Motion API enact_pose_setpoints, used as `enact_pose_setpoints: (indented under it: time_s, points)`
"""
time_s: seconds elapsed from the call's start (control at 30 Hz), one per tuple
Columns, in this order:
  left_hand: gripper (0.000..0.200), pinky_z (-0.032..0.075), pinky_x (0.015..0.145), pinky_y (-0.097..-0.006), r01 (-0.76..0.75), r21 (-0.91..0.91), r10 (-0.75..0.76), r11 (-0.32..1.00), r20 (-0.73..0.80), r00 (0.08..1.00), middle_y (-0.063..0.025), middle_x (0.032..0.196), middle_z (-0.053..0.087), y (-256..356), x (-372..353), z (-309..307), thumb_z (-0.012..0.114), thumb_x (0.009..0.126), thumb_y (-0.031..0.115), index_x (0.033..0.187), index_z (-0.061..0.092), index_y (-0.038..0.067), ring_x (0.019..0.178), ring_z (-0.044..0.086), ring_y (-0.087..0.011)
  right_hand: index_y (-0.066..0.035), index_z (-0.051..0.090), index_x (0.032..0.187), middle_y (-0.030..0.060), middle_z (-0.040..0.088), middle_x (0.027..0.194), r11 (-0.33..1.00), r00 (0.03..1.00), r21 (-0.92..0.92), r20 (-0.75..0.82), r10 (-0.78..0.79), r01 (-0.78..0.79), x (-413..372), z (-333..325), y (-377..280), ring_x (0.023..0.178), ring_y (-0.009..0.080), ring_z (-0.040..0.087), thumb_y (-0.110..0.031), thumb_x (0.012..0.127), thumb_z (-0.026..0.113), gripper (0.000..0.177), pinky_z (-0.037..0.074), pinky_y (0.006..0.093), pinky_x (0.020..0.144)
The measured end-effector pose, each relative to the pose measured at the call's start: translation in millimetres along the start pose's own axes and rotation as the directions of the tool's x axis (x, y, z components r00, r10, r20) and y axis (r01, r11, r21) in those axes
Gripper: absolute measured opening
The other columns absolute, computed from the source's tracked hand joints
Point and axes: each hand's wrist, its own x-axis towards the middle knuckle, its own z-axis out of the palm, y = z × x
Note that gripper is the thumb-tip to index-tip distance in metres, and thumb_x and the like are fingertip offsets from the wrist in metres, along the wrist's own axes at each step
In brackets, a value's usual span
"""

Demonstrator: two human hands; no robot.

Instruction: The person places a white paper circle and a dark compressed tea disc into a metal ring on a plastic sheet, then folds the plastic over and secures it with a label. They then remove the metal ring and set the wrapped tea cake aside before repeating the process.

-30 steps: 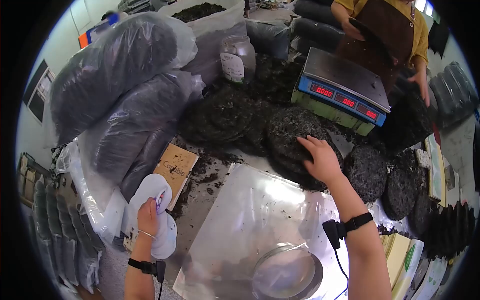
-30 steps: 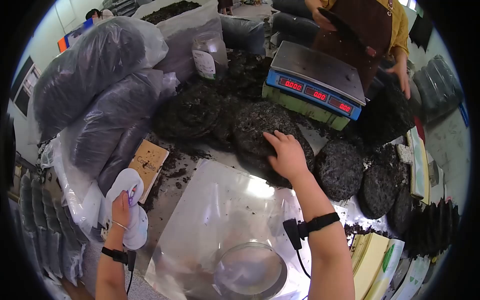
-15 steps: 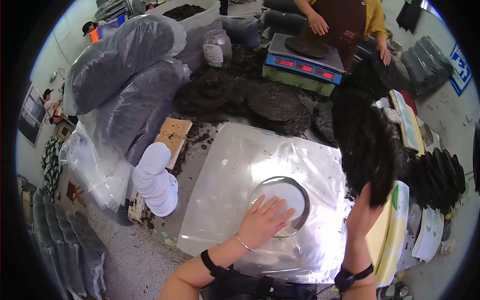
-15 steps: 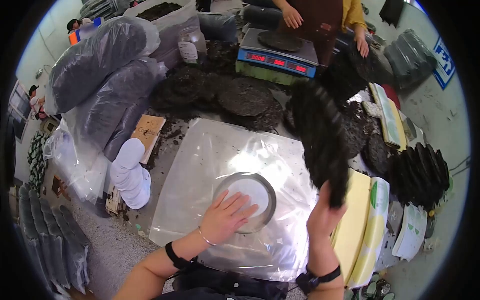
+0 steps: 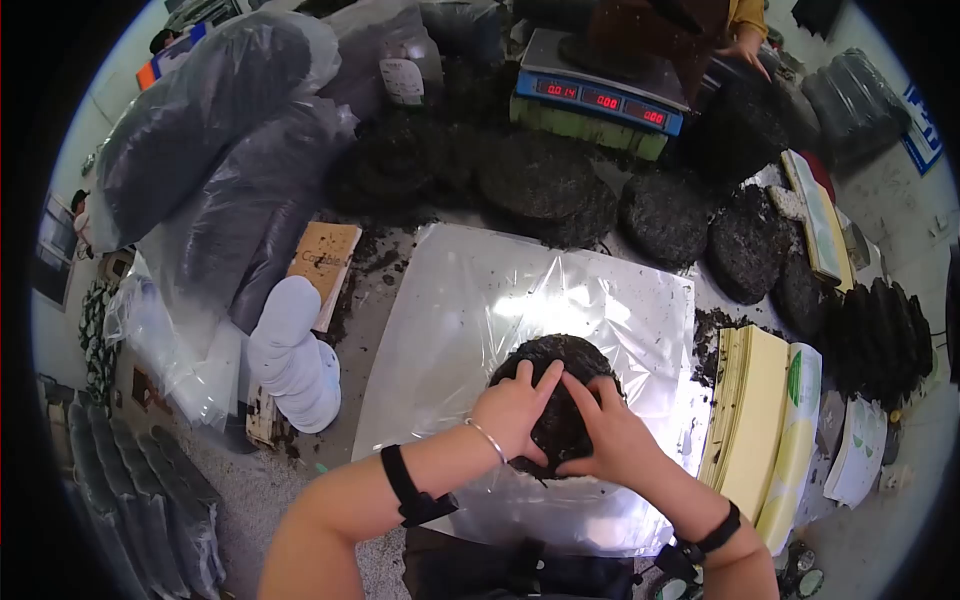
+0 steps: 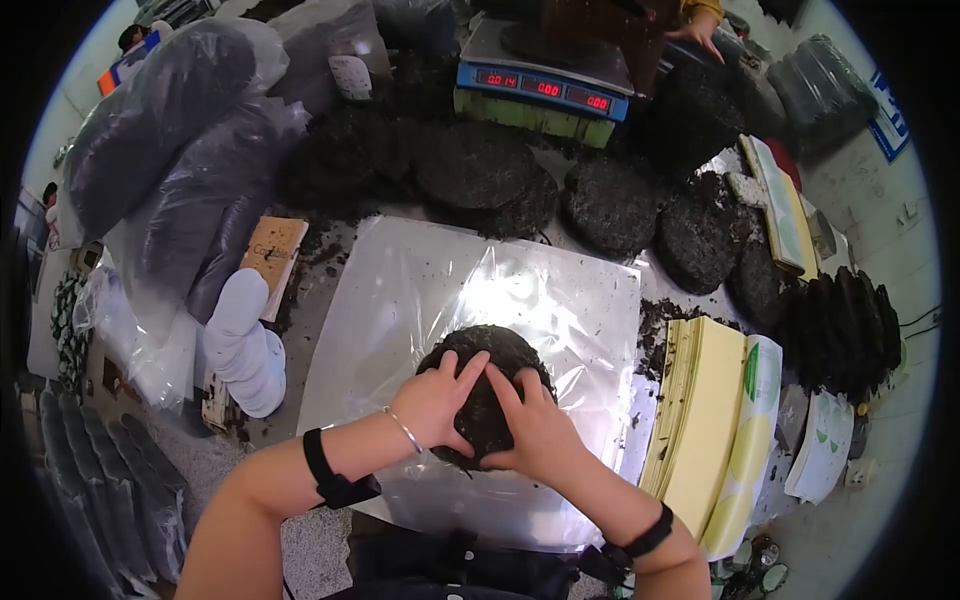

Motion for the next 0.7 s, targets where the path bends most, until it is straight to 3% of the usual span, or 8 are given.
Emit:
enact_pose_setpoints:
  time_s: [0.1,0.23,0.3,0.4,0.47,0.53,0.63,0.7]
  points:
    - [0.130,0.061,0.081,-0.0426,0.152,0.006,-0.151,0.988,0.147,0.977,-0.0220,0.128,0.051,-4,25,31,0.102,0.051,0.032,0.157,0.028,0.011,0.098,0.069,-0.0372,-0.001,0.035,0.146,0.0245,0.047,0.127,0.964,0.974,-0.226,0.145,0.177,-0.141,50,38,18,0.100,0.0421,0.068,-0.034,0.054,0.099,0.117,0.061,0.0471,0.078]
    - [0.123,0.062,0.079,-0.0433,0.144,-0.017,-0.140,0.989,0.153,0.978,-0.0240,0.128,0.053,-7,27,35,0.098,0.059,0.028,0.157,0.026,0.007,0.100,0.070,-0.0384,-0.001,0.036,0.143,0.0276,0.047,0.131,0.974,0.982,-0.152,0.056,0.178,-0.168,52,51,22,0.096,0.0413,0.070,-0.031,0.056,0.099,0.111,0.062,0.0470,0.078]
    - [0.102,0.061,0.077,-0.0467,0.118,-0.181,-0.095,0.976,0.131,0.987,-0.0235,0.127,0.053,-10,19,24,0.091,0.071,0.034,0.152,0.036,0.005,0.094,0.071,-0.0400,-0.002,0.046,0.139,0.0259,0.051,0.132,0.991,0.972,-0.045,0.198,0.131,-0.124,55,12,16,0.095,0.0399,0.070,-0.025,0.064,0.095,0.092,0.061,0.0436,0.077]
    - [0.076,0.058,0.081,-0.0448,-0.155,-0.355,0.083,0.922,-0.208,0.975,-0.0173,0.123,0.058,-28,19,10,0.085,0.079,0.032,0.143,0.053,0.004,0.095,0.069,-0.0358,-0.007,0.059,0.129,0.0154,0.058,0.129,0.995,0.982,-0.028,-0.160,-0.099,0.096,114,-59,41,0.102,0.0384,0.068,-0.017,0.076,0.085,0.060,0.059,0.0444,0.079]
    - [0.053,0.056,0.087,-0.0429,-0.359,-0.211,0.168,0.909,-0.602,0.780,-0.0111,0.118,0.063,-40,27,1,0.082,0.084,0.029,0.128,0.066,0.005,0.098,0.065,-0.0311,-0.012,0.058,0.136,0.0156,0.056,0.138,0.948,0.836,-0.291,-0.482,-0.263,0.131,196,-104,46,0.126,0.0376,0.057,-0.018,0.075,0.084,0.067,0.053,0.0431,0.097]
    - [0.050,0.055,0.089,-0.0424,-0.343,-0.203,0.174,0.917,-0.572,0.802,-0.0107,0.117,0.064,-43,31,9,0.081,0.084,0.029,0.126,0.068,0.005,0.101,0.064,-0.0295,-0.015,0.048,0.150,0.0201,0.046,0.150,0.895,0.805,-0.424,-0.477,-0.353,0.141,269,-101,69,0.140,0.0401,0.042,-0.026,0.076,0.086,0.085,0.039,0.0496,0.115]
    - [0.046,0.053,0.095,-0.0411,-0.322,-0.174,0.186,0.930,-0.535,0.824,-0.0085,0.119,0.065,-45,35,6,0.081,0.085,0.030,0.123,0.070,0.007,0.110,0.061,-0.0266,-0.017,0.049,0.151,0.0205,0.053,0.147,0.816,0.897,-0.553,-0.261,-0.358,0.165,328,-88,97,0.137,0.0412,0.050,-0.036,0.091,0.073,0.067,0.041,0.0505,0.114]
    - [0.044,0.052,0.098,-0.0404,-0.285,-0.168,0.162,0.944,-0.516,0.841,-0.0062,0.121,0.065,-40,30,2,0.081,0.085,0.031,0.122,0.071,0.009,0.113,0.060,-0.0257,-0.017,0.054,0.148,0.0194,0.060,0.142,0.871,0.852,-0.442,-0.352,-0.387,0.213,329,-95,97,0.131,0.0401,0.058,-0.031,0.097,0.065,0.054,0.044,0.0504,0.110]
